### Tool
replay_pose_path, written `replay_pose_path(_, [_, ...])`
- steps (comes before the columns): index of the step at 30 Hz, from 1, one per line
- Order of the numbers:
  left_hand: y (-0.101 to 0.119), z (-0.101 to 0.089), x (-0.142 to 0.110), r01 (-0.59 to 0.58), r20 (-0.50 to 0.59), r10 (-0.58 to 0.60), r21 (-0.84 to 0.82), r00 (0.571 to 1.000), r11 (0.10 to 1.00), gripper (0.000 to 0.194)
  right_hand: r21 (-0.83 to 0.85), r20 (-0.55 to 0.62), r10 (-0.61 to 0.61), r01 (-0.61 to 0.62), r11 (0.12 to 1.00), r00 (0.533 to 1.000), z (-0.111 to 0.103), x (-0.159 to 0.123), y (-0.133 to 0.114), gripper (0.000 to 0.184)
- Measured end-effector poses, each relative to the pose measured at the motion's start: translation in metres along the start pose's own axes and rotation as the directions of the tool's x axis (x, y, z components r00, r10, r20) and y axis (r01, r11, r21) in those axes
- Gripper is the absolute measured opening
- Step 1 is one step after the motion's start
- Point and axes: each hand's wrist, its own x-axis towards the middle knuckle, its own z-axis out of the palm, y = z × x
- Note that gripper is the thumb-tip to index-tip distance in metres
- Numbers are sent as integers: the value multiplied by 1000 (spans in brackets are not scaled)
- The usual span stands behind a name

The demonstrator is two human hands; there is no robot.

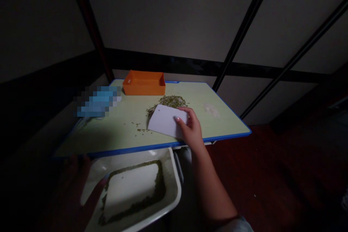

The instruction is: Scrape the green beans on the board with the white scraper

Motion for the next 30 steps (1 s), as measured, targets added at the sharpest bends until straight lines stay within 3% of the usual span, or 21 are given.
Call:
replay_pose_path(8, [-4, 0, 2, -8, 53, 7, 24, 999, 1000, 77, 3, 15, -1, 1, 1000, 1000, -4, 0, 5, 29])
replay_pose_path(15, [0, -2, 3, 7, 23, -8, 11, 1000, 1000, 81, -11, 1, 7, -7, 1000, 1000, -4, 0, 4, 29])
replay_pose_path(24, [12, -7, 5, 53, 41, -52, -17, 998, 998, 89, -1, 78, -48, 49, 999, 996, -5, 1, 7, 26])
replay_pose_path(30, [7, -6, 4, 8, 11, -8, -7, 1000, 1000, 89, -6, 123, -54, 55, 998, 991, -5, 1, 6, 26])
